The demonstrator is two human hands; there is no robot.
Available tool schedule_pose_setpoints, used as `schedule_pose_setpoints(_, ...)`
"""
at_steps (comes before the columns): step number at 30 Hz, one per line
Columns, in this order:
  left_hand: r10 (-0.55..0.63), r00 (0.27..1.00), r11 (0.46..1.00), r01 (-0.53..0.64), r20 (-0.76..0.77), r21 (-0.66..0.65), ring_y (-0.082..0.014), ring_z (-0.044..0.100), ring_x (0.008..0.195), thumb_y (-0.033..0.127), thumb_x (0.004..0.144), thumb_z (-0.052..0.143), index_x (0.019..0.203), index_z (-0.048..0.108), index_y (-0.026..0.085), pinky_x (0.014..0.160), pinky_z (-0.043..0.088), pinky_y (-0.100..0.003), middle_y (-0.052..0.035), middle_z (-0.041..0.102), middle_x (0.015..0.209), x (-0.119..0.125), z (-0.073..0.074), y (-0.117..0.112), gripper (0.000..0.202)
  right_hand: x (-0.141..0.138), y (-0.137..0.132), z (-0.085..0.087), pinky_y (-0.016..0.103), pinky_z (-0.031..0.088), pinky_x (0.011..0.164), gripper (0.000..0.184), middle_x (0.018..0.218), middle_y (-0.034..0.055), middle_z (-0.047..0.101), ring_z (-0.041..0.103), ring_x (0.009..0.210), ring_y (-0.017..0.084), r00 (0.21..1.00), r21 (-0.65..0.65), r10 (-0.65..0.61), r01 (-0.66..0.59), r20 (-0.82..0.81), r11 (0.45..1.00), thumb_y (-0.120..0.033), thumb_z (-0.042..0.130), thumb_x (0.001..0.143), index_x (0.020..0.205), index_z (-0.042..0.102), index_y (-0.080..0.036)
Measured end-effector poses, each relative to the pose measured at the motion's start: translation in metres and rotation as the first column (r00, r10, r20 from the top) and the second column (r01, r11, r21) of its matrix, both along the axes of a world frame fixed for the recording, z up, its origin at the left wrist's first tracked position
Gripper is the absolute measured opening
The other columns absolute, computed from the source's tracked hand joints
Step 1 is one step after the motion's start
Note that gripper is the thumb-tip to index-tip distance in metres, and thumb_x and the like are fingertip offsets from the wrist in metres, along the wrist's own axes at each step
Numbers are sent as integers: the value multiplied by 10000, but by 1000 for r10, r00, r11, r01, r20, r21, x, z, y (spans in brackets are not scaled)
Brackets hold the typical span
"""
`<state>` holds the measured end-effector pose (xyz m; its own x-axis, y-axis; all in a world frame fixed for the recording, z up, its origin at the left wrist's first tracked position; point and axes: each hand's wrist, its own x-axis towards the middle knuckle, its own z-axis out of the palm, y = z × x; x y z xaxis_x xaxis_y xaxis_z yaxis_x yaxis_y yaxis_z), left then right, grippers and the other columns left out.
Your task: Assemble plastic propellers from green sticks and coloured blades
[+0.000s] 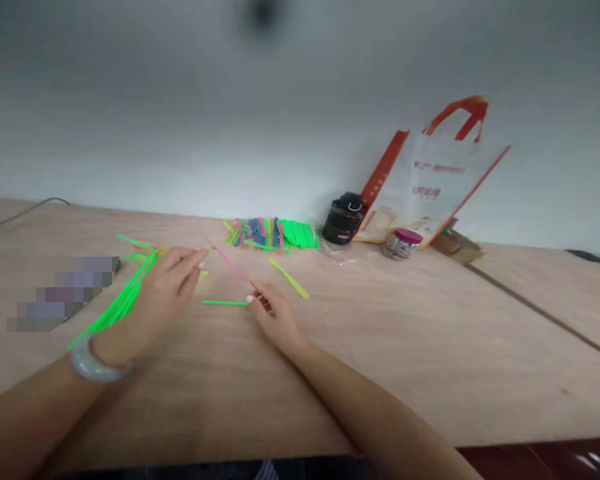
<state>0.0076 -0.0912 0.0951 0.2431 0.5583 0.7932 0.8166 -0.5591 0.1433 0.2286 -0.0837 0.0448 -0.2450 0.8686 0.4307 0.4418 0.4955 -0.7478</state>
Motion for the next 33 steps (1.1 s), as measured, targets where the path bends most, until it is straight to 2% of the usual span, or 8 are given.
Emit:
schedule_pose_setpoints(3, 257, 963, 966, -255, 83, -28, -193, 546, 903, 195, 896, 396, 1178, 572, 163, 791, 462, -311, -75, 562, 959, -34, 14, 13, 333, -1, -1, 1, 264, 471, 646, 361, 894, 59, 630, 578, 761, 154, 1000, -2, -7, 7, 28, 1000, -329, 482, 861, 1169, 608, -191)
schedule_pose_setpoints(7, 457, 889, 873, -450, -4, -187, -226, 551, 914, 205, 856, 402, 1156, 596, 159, 780, 467, -326, -87, 562, 979, -68, 11, 27, 360, -2, -1, 2, 267, 464, 629, 335, 854, 59, 624, 571, 728, 152, 999, 9, 7, -8, 52, 1000, -321, 480, 863, 1125, 637, -183)
schedule_pose_setpoints(13, 513, 846, 788, -531, -145, -311, -241, 562, 933, 190, 848, 388, 1082, 635, 121, 810, 465, -356, -126, 587, 1014, -82, -2, 35, 347, 2, 1, 3, 278, 464, 648, 308, 853, 62, 627, 572, 753, 159, 998, 46, -3, 0, 59, 999, -314, 479, 861, 1077, 657, -184)
schedule_pose_setpoints(19, 505, 847, 780, -531, -169, -332, -236, 580, 878, 228, 863, 391, 1037, 660, 162, 773, 484, -361, -99, 607, 927, -86, -5, 36, 327, 5, 4, 1, 297, 470, 693, 294, 879, 59, 645, 585, 800, 170, 997, 52, -30, 26, 72, 998, -328, 474, 864, 1054, 664, -207)
schedule_pose_setpoints(24, 521, 848, 814, -528, -97, -242, -239, 576, 886, 206, 877, 383, 1111, 614, 120, 788, 482, -377, -115, 580, 1008, -79, 8, 26, 340, 17, 18, 2, 300, 462, 689, 295, 889, 63, 647, 585, 813, 183, 987, 91, -141, 135, 71, 987, -335, 447, 869, 1001, 668, -189)
schedule_pose_setpoints(26, 461, 887, 880, -460, -21, -120, -227, 555, 945, 197, 890, 378, 1164, 572, 129, 840, 466, -362, -103, 563, 1034, -68, 13, 20, 343, 26, 27, 1, 309, 460, 684, 297, 849, 65, 638, 580, 771, 185, 974, 118, -202, 190, 98, 975, -335, 443, 869, 977, 670, -177)
schedule_pose_setpoints(29, 209, 978, 978, -208, -20, 34, -208, 535, 958, 183, 892, 397, 1127, 576, 162, 864, 457, -349, -84, 568, 1003, -39, 10, 9, 296, 44, 44, -2, 320, 460, 723, 273, 897, 85, 636, 579, 800, 195, 940, 191, -299, 266, 167, 945, -289, 451, 856, 955, 669, -158)
schedule_pose_setpoints(33, -151, 962, 984, 125, -227, -125, -196, 530, 943, 176, 897, 413, 1068, 583, 177, 826, 478, -352, -76, 579, 1025, 7, -10, -1, 241, 61, 60, -8, 352, 429, 845, 255, 926, 113, 642, 558, 915, 225, 838, 299, -394, 293, 378, 908, -202, 452, 835, 940, 678, -144)
